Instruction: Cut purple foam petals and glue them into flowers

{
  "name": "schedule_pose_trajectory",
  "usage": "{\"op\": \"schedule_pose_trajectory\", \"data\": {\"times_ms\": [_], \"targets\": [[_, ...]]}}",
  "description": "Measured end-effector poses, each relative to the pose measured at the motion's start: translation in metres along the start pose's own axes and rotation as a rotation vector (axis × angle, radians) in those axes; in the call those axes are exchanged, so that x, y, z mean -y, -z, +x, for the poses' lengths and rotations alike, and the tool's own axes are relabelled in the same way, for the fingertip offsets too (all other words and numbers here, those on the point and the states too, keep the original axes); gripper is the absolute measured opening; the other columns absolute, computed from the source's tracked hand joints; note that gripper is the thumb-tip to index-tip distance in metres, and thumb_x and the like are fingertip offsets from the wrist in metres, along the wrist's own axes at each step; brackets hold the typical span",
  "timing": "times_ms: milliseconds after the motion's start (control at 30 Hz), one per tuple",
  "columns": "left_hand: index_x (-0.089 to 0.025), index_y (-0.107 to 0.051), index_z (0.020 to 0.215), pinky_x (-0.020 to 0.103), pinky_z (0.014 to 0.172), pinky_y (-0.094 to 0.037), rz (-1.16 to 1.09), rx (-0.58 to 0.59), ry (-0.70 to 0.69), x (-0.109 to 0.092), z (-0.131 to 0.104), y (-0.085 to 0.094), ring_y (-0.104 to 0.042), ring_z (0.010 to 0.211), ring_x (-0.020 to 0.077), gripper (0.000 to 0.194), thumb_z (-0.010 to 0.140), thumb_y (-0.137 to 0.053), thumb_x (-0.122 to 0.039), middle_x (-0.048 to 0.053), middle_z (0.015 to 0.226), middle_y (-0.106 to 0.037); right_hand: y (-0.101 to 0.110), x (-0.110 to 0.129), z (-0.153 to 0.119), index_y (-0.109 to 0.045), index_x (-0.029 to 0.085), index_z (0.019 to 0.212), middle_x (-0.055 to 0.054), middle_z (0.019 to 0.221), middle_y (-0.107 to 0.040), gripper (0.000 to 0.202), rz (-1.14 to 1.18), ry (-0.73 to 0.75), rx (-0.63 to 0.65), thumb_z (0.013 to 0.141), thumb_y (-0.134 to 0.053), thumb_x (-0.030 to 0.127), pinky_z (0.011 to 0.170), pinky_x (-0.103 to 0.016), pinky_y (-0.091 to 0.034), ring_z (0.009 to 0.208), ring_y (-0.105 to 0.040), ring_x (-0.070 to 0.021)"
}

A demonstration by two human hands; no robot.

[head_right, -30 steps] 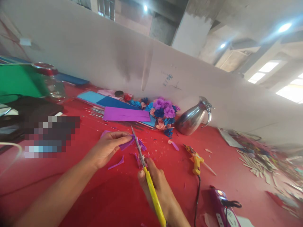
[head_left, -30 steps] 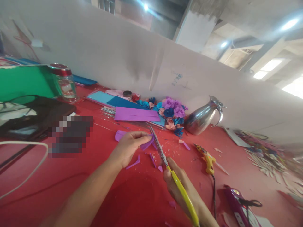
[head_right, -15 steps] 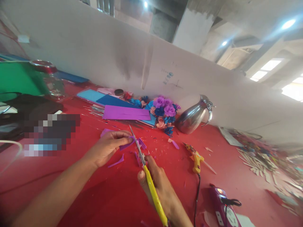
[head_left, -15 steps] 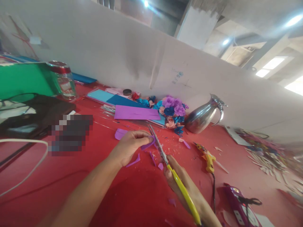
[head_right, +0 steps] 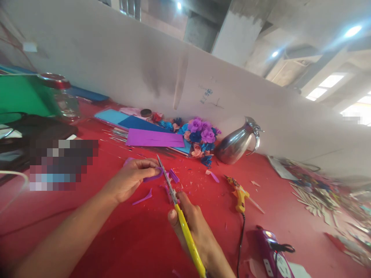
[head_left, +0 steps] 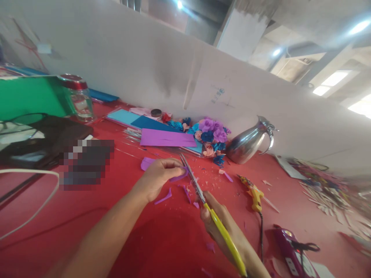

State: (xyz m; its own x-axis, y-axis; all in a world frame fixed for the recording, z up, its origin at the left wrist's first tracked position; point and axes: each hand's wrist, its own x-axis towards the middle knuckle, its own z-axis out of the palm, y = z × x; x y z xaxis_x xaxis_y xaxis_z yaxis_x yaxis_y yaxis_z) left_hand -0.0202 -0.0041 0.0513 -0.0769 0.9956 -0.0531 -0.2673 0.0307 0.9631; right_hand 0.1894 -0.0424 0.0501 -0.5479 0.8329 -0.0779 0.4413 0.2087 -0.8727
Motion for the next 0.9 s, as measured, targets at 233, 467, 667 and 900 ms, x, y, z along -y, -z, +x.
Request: {"op": "schedule_pose_trajectory", "data": {"times_ms": [233, 467, 667, 900], "targets": [[-0.015, -0.072, 0.065, 0.027, 0.067, -0.045, -0.064, 0.005, 0.085, -0.002, 0.001, 0.004, -0.058, 0.064, 0.0140, 0.013, 0.054, -0.074, -0.022, 0.003, 0.065, -0.067, 0.004, 0.003, 0.001, -0.046, 0.019, 0.092, 0.007, 0.061, -0.026, 0.043, 0.022, -0.037, 0.074, 0.087, -0.041, 0.061, 0.043, -0.018, -0.021, 0.050, -0.025, -0.0074], [-0.014, -0.072, 0.065, 0.026, 0.065, -0.045, -0.121, -0.018, 0.086, -0.002, 0.001, 0.004, -0.057, 0.062, 0.0126, 0.015, 0.052, -0.076, -0.020, 0.003, 0.064, -0.068, 0.002, 0.002, 0.001, -0.045, 0.019, 0.092, 0.008, 0.058, -0.024, 0.042, 0.024, -0.035, 0.070, 0.088, -0.041, 0.060, 0.043, -0.018, -0.018, 0.048, -0.023, -0.0065], [-0.015, -0.072, 0.068, 0.027, 0.065, -0.044, -0.106, -0.032, 0.063, -0.001, 0.002, 0.007, -0.057, 0.062, 0.0125, 0.018, 0.053, -0.078, -0.023, 0.003, 0.066, -0.068, 0.004, -0.002, 0.003, -0.051, 0.017, 0.098, 0.007, 0.055, -0.029, 0.048, -0.083, -0.066, -0.040, 0.089, -0.034, 0.060, 0.043, -0.019, -0.022, 0.046, -0.028, -0.0076], [-0.020, -0.071, 0.074, 0.031, 0.075, -0.045, 0.287, -0.062, 0.059, 0.008, 0.005, 0.006, -0.063, 0.080, 0.0194, 0.015, 0.061, -0.070, -0.026, 0.004, 0.081, -0.072, 0.041, -0.020, 0.013, -0.056, 0.018, 0.112, -0.009, 0.071, -0.065, 0.041, -0.840, -0.470, -0.288, 0.090, -0.038, 0.047, 0.061, -0.031, -0.041, 0.073, -0.064, -0.0265]]}}
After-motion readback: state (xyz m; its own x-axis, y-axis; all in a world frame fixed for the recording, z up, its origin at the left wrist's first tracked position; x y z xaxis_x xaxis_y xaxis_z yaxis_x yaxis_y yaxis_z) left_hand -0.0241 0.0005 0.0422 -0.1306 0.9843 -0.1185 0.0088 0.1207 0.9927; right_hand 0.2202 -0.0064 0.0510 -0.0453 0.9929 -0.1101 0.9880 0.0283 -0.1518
